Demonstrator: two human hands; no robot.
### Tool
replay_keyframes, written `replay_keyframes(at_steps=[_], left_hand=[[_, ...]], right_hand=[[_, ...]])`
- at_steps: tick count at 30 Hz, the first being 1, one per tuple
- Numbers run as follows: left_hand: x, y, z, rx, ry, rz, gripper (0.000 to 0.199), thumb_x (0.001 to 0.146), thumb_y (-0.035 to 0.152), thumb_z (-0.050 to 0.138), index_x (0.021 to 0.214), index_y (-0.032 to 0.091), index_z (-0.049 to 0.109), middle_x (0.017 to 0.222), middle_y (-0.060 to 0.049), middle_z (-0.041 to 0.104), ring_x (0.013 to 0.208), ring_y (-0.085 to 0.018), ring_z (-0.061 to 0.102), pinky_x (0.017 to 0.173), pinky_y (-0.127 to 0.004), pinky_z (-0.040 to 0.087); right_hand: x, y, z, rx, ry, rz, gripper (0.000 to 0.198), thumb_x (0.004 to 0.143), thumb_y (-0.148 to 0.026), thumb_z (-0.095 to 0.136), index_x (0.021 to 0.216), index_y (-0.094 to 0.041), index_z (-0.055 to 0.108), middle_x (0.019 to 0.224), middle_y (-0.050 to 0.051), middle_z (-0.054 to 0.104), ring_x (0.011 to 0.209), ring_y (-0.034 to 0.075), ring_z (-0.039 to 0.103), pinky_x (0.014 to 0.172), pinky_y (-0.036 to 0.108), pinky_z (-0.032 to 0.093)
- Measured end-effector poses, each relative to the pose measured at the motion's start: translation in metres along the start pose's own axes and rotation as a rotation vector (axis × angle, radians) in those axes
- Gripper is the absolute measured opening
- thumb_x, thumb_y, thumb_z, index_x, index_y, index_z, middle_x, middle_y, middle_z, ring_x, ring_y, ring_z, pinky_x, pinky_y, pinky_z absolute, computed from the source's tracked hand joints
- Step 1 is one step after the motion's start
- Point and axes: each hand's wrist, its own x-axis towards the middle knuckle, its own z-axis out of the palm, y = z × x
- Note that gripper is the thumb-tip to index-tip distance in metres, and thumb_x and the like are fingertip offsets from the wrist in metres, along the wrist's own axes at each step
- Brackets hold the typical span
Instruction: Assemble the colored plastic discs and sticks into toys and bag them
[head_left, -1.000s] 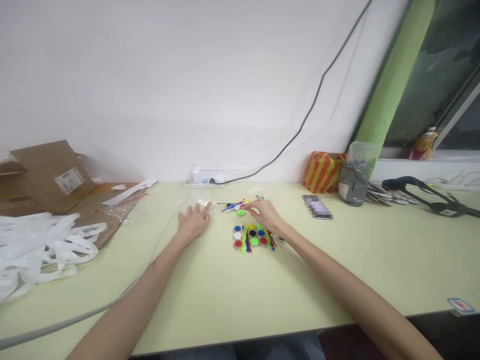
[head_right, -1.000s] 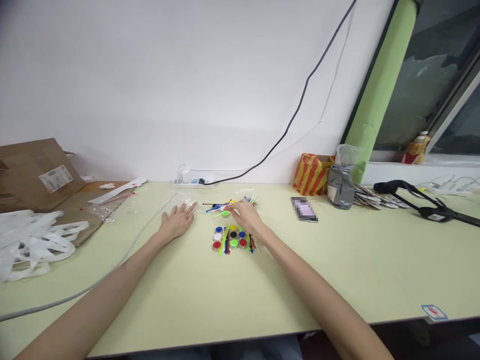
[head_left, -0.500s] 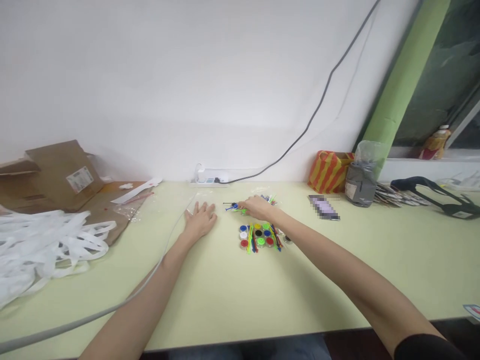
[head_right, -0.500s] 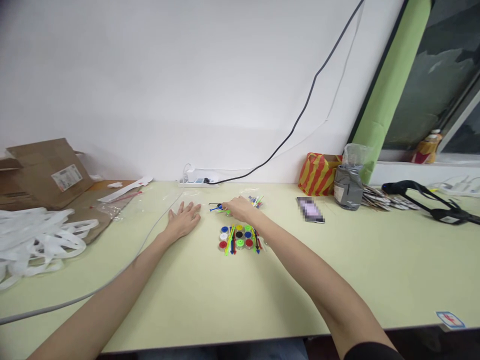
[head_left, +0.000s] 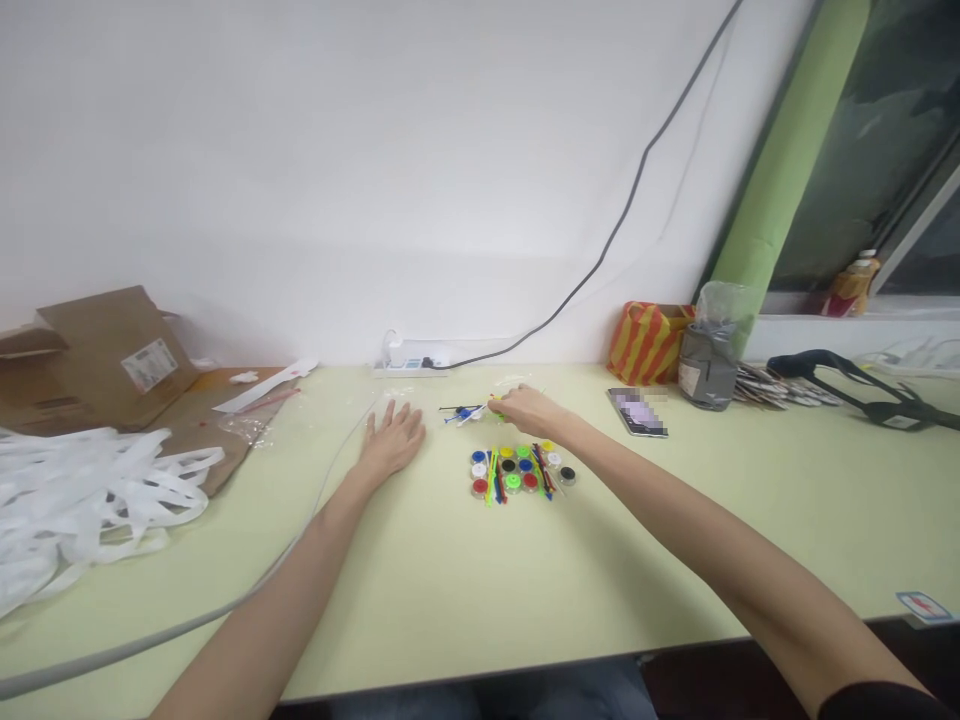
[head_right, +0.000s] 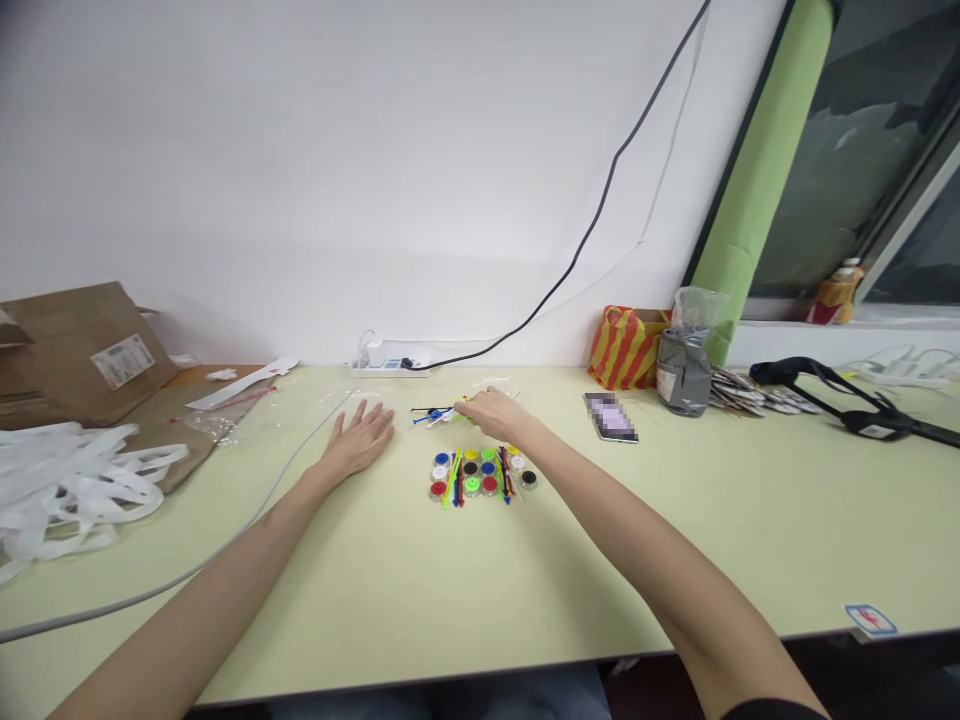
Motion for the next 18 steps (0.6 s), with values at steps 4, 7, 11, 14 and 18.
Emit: replay_keyframes(at_steps=[4, 7, 11, 14, 18], left_hand=[[0.002, -0.002, 0.001, -0.018, -0.034, 0.024, 0.058, 0.098, 0.043, 0.024, 0.153, 0.027, 0.033, 0.161, -0.005, 0.028, 0.149, -0.027, 0.024, 0.119, -0.057, 0.016], [0.003, -0.004, 0.001, -0.004, -0.035, 0.025, 0.058, 0.097, 0.042, 0.023, 0.153, 0.029, 0.032, 0.162, -0.005, 0.027, 0.149, -0.027, 0.026, 0.118, -0.057, 0.017], [0.002, -0.004, -0.001, -0.018, -0.055, 0.018, 0.058, 0.097, 0.045, 0.023, 0.152, 0.032, 0.034, 0.162, -0.003, 0.026, 0.150, -0.029, 0.023, 0.118, -0.059, 0.016], [0.001, -0.002, -0.003, -0.021, -0.061, -0.005, 0.058, 0.097, 0.048, 0.023, 0.152, 0.033, 0.035, 0.162, -0.003, 0.026, 0.150, -0.032, 0.018, 0.117, -0.062, 0.015], [-0.001, 0.000, -0.001, -0.029, -0.022, -0.032, 0.059, 0.098, 0.046, 0.024, 0.153, 0.028, 0.032, 0.164, -0.006, 0.021, 0.151, -0.033, 0.015, 0.118, -0.060, 0.015]], right_hand=[[-0.009, 0.006, -0.001, 0.070, 0.008, 0.014, 0.022, 0.092, -0.015, 0.056, 0.114, -0.019, 0.059, 0.100, 0.011, 0.070, 0.097, 0.023, 0.062, 0.083, 0.030, 0.034], [-0.012, 0.007, -0.001, 0.080, 0.001, 0.005, 0.022, 0.092, -0.016, 0.056, 0.114, -0.019, 0.059, 0.100, 0.011, 0.069, 0.098, 0.024, 0.061, 0.082, 0.030, 0.034], [-0.009, 0.006, 0.000, 0.059, 0.010, -0.015, 0.028, 0.094, -0.014, 0.052, 0.120, -0.020, 0.059, 0.101, 0.012, 0.068, 0.099, 0.024, 0.061, 0.083, 0.031, 0.035], [-0.004, 0.004, 0.000, 0.020, 0.024, -0.028, 0.041, 0.091, -0.003, 0.046, 0.125, -0.022, 0.058, 0.101, 0.012, 0.067, 0.096, 0.022, 0.062, 0.083, 0.031, 0.035], [0.001, 0.000, -0.002, -0.014, 0.013, -0.069, 0.051, 0.083, 0.006, 0.047, 0.125, -0.020, 0.060, 0.098, 0.012, 0.068, 0.094, 0.022, 0.062, 0.084, 0.031, 0.036]])
